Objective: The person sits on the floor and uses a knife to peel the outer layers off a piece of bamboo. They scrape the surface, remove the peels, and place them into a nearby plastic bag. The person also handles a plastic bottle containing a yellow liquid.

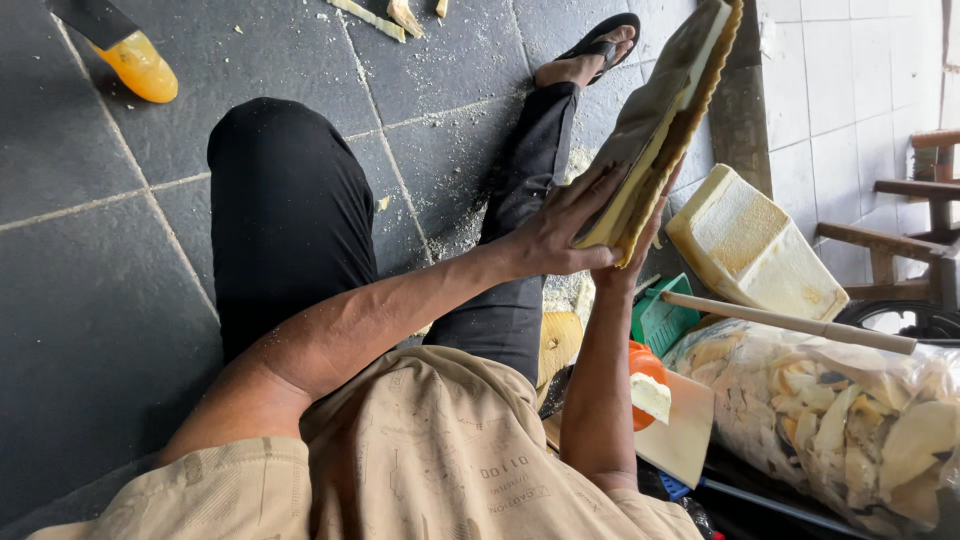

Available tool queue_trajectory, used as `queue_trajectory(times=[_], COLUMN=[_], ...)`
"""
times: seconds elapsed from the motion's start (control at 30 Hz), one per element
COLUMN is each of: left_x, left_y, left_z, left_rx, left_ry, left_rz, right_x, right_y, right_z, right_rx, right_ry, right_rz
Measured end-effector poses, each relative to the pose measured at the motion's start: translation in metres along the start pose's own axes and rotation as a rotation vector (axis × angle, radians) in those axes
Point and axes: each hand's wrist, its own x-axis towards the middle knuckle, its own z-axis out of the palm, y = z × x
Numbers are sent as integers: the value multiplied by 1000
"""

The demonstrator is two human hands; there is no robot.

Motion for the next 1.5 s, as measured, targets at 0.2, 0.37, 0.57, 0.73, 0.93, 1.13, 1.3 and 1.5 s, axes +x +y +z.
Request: queue_trajectory(times=[0.2,0.37,0.57,0.73,0.93,1.13,1.3,1.5], left_x=[-7,-5,0,-8,12,10,8,0], left_y=[3,-1,-10,-25,-39,-10,-30,-43], left_z=[4,2,-6,-7,-21,-60,-71,-71], left_rx=[18,1,-96,-68,-184,-923,-1002,-1050], left_ry=[12,28,1,-39,-94,-48,97,229], left_rz=[91,109,114,219,278,-508,-660,-693], right_x=[2,-1,1,-3,-7,16,16,17], right_y=[-4,-4,-3,-4,-2,-104,-75,-61], right_z=[-1,-2,4,9,11,-5,-17,-12], right_rx=[-35,-54,-86,-101,-192,-7,-240,-376], right_ry=[14,19,49,110,139,-179,-392,-450], right_rz=[-19,-19,-13,-18,80,219,117,21])
